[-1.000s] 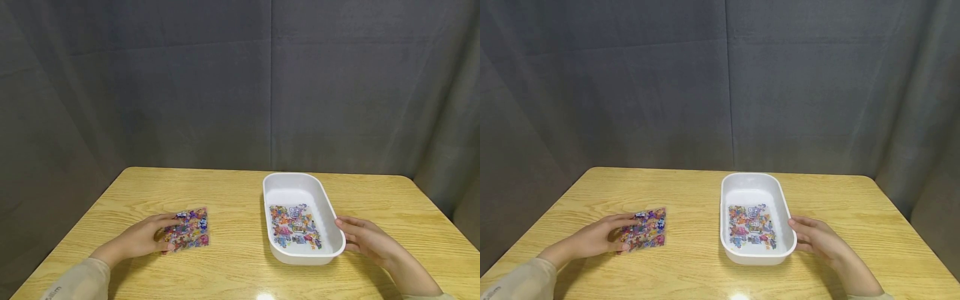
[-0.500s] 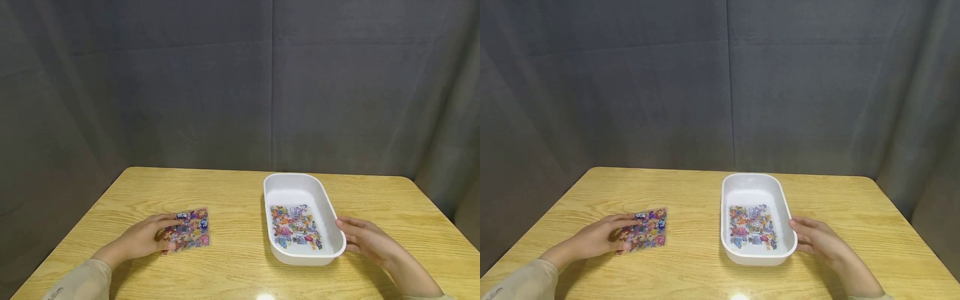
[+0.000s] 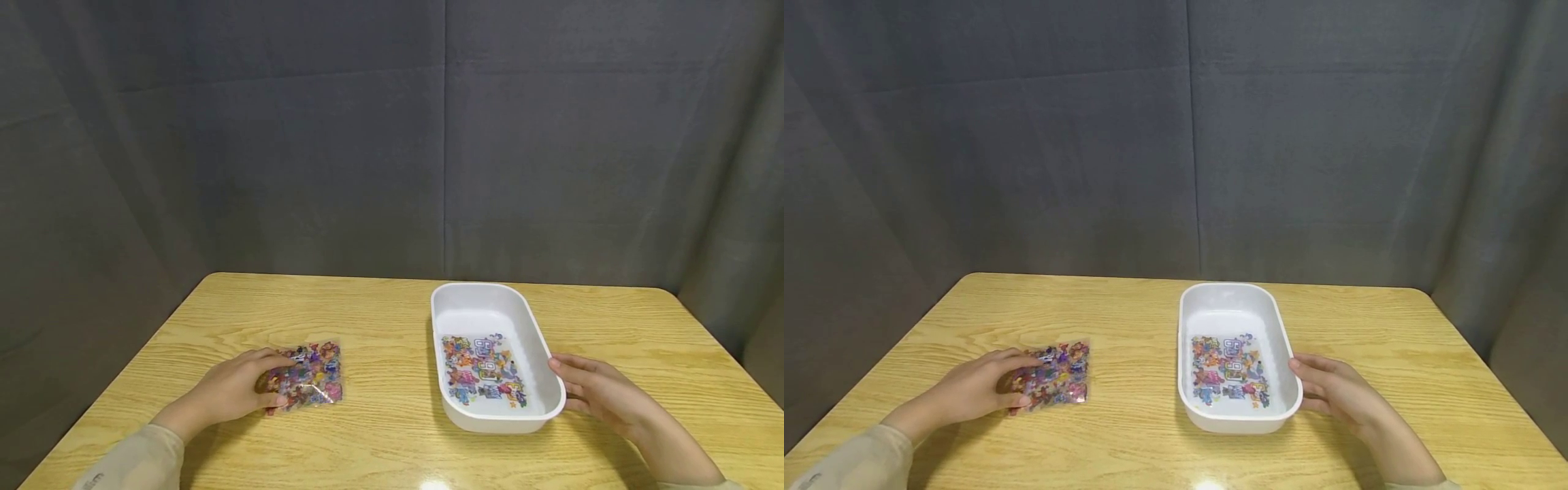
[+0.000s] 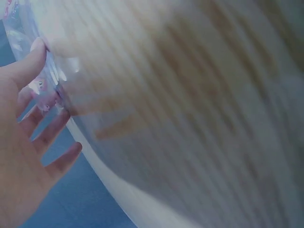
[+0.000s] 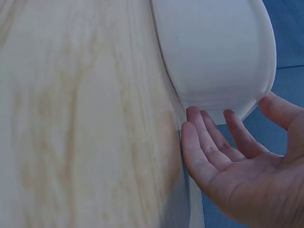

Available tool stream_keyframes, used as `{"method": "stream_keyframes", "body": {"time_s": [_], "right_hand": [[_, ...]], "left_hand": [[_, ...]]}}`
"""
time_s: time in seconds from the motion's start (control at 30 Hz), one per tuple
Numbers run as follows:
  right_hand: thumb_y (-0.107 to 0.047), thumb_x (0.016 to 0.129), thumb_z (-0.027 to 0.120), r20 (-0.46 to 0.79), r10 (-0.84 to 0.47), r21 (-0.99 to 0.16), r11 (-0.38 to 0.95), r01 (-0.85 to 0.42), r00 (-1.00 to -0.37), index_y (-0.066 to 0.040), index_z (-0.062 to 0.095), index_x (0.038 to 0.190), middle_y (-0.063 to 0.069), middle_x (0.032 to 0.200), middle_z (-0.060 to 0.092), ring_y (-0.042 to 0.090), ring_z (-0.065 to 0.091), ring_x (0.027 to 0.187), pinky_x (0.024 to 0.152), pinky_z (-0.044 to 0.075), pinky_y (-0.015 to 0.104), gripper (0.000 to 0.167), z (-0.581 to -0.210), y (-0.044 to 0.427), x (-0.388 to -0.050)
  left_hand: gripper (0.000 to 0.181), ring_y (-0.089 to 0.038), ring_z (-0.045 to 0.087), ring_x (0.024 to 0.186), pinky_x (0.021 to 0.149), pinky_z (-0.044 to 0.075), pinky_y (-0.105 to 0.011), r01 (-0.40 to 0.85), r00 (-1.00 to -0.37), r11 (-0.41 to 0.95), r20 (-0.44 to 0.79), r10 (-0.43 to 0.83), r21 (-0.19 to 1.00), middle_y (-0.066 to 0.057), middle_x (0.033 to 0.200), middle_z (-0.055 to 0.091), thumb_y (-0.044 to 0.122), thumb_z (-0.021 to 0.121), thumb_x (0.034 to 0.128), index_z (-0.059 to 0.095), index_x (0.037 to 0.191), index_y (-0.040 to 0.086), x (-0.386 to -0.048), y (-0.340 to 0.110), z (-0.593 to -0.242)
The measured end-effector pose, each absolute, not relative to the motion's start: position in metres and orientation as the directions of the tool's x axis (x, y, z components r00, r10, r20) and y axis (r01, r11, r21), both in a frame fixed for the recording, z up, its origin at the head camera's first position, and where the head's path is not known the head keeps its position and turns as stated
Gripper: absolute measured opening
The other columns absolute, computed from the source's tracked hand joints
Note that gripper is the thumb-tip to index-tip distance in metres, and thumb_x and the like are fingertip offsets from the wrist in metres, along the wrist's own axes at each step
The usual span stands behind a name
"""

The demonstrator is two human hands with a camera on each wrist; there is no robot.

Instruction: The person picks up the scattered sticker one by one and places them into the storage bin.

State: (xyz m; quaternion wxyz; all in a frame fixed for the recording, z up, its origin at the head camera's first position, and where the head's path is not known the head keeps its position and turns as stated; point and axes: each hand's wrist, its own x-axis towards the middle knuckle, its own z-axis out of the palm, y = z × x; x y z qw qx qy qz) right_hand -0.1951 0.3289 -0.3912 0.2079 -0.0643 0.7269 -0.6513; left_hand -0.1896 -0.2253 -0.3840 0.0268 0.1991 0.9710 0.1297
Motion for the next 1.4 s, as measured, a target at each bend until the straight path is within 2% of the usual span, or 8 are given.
{"method": "stream_keyframes", "body": {"time_s": [0.2, 0.3, 0.47, 0.67, 0.8, 0.9, 1.03, 1.4], "right_hand": [[-0.026, 0.107, 0.046, -0.218, -0.367, -0.974, 0.143, 0.176, -0.904, 0.024, 0.013, 0.144, 0.002, 0.117, 0.065, 0.012, 0.066, 0.103, 0.088, 0.055, 0.032, 0.071, -0.391, 0.329, -0.195], [-0.026, 0.107, 0.046, -0.219, -0.369, -0.974, 0.140, 0.179, -0.903, 0.024, 0.013, 0.144, 0.002, 0.117, 0.065, 0.012, 0.066, 0.103, 0.088, 0.055, 0.033, 0.071, -0.390, 0.329, -0.196], [-0.026, 0.107, 0.047, -0.216, -0.370, -0.974, 0.139, 0.176, -0.903, 0.024, 0.013, 0.144, 0.002, 0.117, 0.065, 0.012, 0.066, 0.103, 0.088, 0.055, 0.033, 0.071, -0.390, 0.329, -0.196], [-0.026, 0.107, 0.047, -0.212, -0.376, -0.975, 0.140, 0.171, -0.902, 0.024, 0.012, 0.144, 0.002, 0.117, 0.065, 0.012, 0.065, 0.103, 0.088, 0.055, 0.032, 0.071, -0.390, 0.329, -0.196], [-0.026, 0.107, 0.046, -0.211, -0.376, -0.975, 0.143, 0.169, -0.902, 0.024, 0.012, 0.144, 0.002, 0.118, 0.064, 0.012, 0.065, 0.104, 0.088, 0.055, 0.032, 0.071, -0.389, 0.329, -0.196], [-0.026, 0.107, 0.046, -0.214, -0.370, -0.974, 0.149, 0.170, -0.904, 0.024, 0.012, 0.144, 0.003, 0.119, 0.064, 0.012, 0.065, 0.104, 0.088, 0.055, 0.032, 0.071, -0.389, 0.329, -0.196], [-0.026, 0.107, 0.046, -0.217, -0.367, -0.973, 0.151, 0.173, -0.904, 0.024, 0.013, 0.144, 0.003, 0.118, 0.064, 0.012, 0.065, 0.103, 0.088, 0.055, 0.033, 0.071, -0.390, 0.329, -0.195], [-0.026, 0.107, 0.046, -0.219, -0.377, -0.974, 0.143, 0.177, -0.900, 0.024, 0.015, 0.144, 0.003, 0.118, 0.064, 0.012, 0.065, 0.104, 0.088, 0.055, 0.033, 0.070, -0.391, 0.329, -0.196]], "left_hand": [[0.058, -0.039, 0.056, 0.121, 0.089, 0.049, -0.060, 0.403, -0.914, 0.888, 0.038, 0.405, 0.222, -0.014, 0.138, 0.057, 0.042, 0.079, 0.0813, 0.063, 0.133, 0.021, -0.190, -0.224, -0.382], [0.052, -0.022, 0.065, 0.094, 0.072, 0.053, -0.043, 0.394, -0.918, 0.891, 0.041, 0.395, 0.225, -0.004, 0.121, 0.066, 0.041, 0.080, 0.0809, 0.066, 0.128, 0.022, -0.190, -0.222, -0.381], [0.042, -0.003, 0.046, 0.063, 0.054, 0.037, -0.027, 0.366, -0.928, 0.894, 0.034, 0.370, 0.259, 0.016, 0.083, 0.057, 0.040, 0.078, 0.0834, 0.070, 0.121, 0.023, -0.189, -0.220, -0.378], [0.037, -0.004, 0.046, 0.063, 0.050, 0.035, -0.026, 0.335, -0.940, 0.898, 0.042, 0.337, 0.285, 0.018, 0.084, 0.059, 0.037, 0.078, 0.0853, 0.071, 0.120, 0.026, -0.189, -0.219, -0.377], [0.040, -0.007, 0.059, 0.078, 0.057, 0.046, -0.030, 0.340, -0.939, 0.892, 0.068, 0.336, 0.297, 0.009, 0.105, 0.068, 0.037, 0.077, 0.0857, 0.069, 0.123, 0.024, -0.189, -0.219, -0.374], [0.041, -0.017, 0.066, 0.097, 0.070, 0.054, -0.040, 0.346, -0.938, 0.886, 0.085, 0.336, 0.309, 0.002, 0.121, 0.068, 0.038, 0.076, 0.0873, 0.068, 0.125, 0.024, -0.190, -0.218, -0.372], [0.040, -0.025, 0.066, 0.104, 0.078, 0.055, -0.050, 0.355, -0.935, 0.881, 0.109, 0.338, 0.312, -0.001, 0.124, 0.067, 0.041, 0.073, 0.0894, 0.068, 0.126, 0.024, -0.192, -0.217, -0.371], [0.040, -0.026, 0.066, 0.108, 0.084, 0.054, -0.051, 0.389, -0.920, 0.879, 0.159, 0.357, 0.277, 0.000, 0.124, 0.067, 0.038, 0.074, 0.0893, 0.068, 0.126, 0.024, -0.192, -0.204, -0.369]]}}
